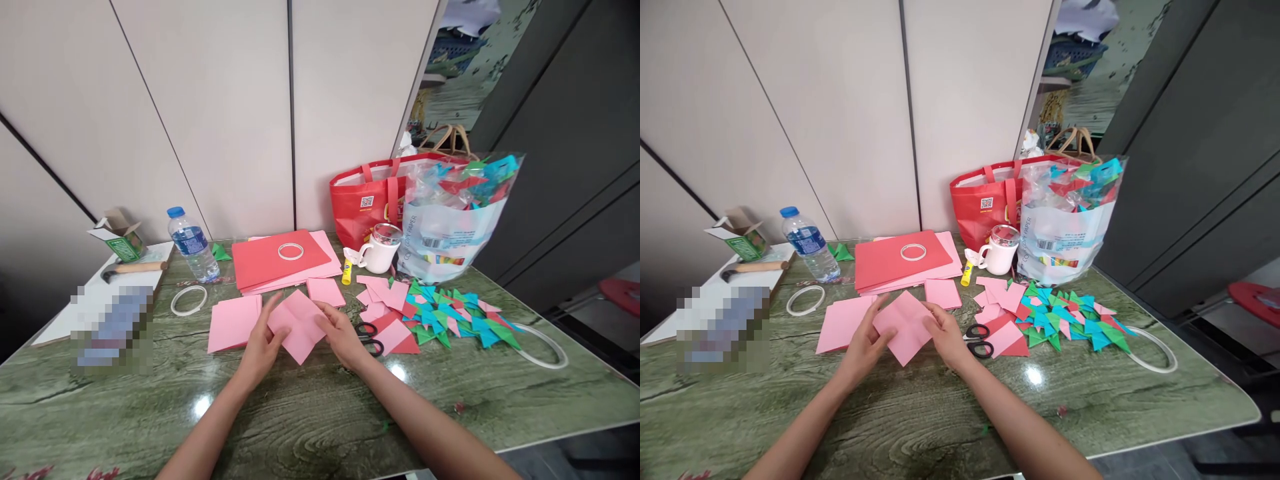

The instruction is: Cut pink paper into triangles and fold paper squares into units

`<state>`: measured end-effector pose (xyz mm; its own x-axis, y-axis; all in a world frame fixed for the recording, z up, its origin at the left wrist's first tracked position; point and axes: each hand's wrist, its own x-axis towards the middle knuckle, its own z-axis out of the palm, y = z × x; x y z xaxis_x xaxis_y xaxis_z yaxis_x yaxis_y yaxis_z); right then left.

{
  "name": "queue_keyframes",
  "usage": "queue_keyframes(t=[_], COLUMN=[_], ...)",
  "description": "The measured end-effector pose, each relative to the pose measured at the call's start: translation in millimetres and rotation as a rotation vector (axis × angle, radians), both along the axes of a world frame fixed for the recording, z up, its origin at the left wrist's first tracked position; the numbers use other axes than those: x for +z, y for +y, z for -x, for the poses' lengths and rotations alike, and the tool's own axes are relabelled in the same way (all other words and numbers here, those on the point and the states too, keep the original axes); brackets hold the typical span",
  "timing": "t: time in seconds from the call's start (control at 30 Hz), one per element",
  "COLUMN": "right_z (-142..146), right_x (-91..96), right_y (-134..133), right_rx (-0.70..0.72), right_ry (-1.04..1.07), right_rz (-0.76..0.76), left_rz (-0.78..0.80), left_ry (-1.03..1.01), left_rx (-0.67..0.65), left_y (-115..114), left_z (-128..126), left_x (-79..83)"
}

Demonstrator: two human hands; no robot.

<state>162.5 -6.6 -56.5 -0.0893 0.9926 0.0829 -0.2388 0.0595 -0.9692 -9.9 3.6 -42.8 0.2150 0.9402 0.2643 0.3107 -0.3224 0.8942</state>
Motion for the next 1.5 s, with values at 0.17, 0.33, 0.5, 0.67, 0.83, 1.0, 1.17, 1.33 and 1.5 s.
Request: queue_keyframes(t=[0.17,0.33,0.5,0.67,0.83,1.0,1.17,1.33,1.5], right_z=[-1.8,-3.1,-2.9,-1.3,-1.5,-3.5,-6.2,-8.4,-4.7], right_x=[1.6,6.0,9.2,9.8,6.7,8.0,8.9,7.2,6.4], right_y=[4.0,3.6,3.5,3.3,1.9,1.2,2.2,2.9,1.7], right_rx=[-0.012,-0.042,-0.017,-0.007,0.044,0.069,0.072,0.081,0.083], right_ry=[0.174,0.199,0.23,0.231,0.264,0.293,0.291,0.283,0.254], right_rz=[0.085,0.108,0.082,0.078,0.09,0.109,0.077,0.064,0.037], left_rz=[0.158,0.251,0.202,0.133,0.105,0.062,-0.036,0.002,0.147], left_ry=[0.156,0.091,0.022,-0.001,0.025,0.004,0.087,0.014,-0.13], left_rx=[-0.246,-0.437,-0.377,-0.362,-0.277,-0.286,-0.32,-0.213,-0.011], left_y=[-2.6,-4.1,0.8,3.7,1.4,-0.9,-3.2,-2.4,-1.8], left_z=[3.7,7.6,8.0,9.9,7.1,6.9,5.1,1.9,-0.6], left_x=[8.6,8.1,-2.1,-4.6,2.2,3.6,5.2,9.0,7.9])
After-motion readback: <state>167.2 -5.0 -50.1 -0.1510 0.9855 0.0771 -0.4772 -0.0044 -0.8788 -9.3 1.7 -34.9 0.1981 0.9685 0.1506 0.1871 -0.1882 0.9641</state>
